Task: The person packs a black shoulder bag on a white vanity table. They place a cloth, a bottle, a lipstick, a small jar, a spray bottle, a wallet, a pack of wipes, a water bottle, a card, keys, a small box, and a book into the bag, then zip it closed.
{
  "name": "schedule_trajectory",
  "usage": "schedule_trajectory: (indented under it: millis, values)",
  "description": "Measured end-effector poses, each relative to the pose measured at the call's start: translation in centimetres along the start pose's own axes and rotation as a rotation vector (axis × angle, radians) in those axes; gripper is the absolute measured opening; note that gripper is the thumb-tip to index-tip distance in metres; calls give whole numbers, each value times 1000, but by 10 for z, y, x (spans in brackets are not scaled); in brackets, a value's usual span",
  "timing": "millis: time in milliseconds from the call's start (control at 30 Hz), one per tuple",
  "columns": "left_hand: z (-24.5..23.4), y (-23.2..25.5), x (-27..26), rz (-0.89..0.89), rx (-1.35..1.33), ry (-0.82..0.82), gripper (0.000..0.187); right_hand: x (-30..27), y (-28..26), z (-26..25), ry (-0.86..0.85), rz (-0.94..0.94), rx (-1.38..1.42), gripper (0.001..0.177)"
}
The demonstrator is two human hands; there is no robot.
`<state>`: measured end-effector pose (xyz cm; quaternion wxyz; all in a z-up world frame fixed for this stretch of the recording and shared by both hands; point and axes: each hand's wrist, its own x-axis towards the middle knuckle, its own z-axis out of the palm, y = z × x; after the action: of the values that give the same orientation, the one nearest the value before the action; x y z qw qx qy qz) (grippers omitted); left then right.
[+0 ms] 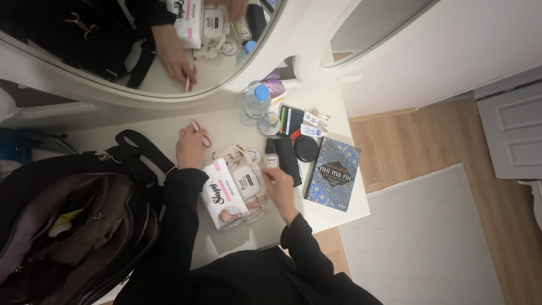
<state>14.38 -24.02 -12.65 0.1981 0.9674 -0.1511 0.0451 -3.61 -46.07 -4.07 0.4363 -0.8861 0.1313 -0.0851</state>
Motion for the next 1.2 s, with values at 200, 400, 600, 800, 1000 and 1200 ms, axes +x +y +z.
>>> schedule_trajectory:
  millis: [200, 400, 600, 800, 1000, 1200]
  values:
    - [-13, 17, -15, 41, -37, 21, 12, 10, -7, -9, -19, -57, 3, 14]
    - [-19, 123, -42, 219, -166, 204, 26, 23, 3, -18, 99, -34, 199, 13]
    - [-4, 232, -15, -58, -932, -421, 24, 54, 56, -63, 343, 54, 185, 15]
    - [45, 270, 8, -377, -1329, -447, 29, 121, 105, -97, 237, -15, -378, 37]
    - [57, 270, 8, -376, -1387, -482, 30, 149, 133, -96, -14, -79, -626, 22]
    - [-22, 273, -1, -466, -1550, -380, 32, 105, 52, -117, 374, 81, -12, 16]
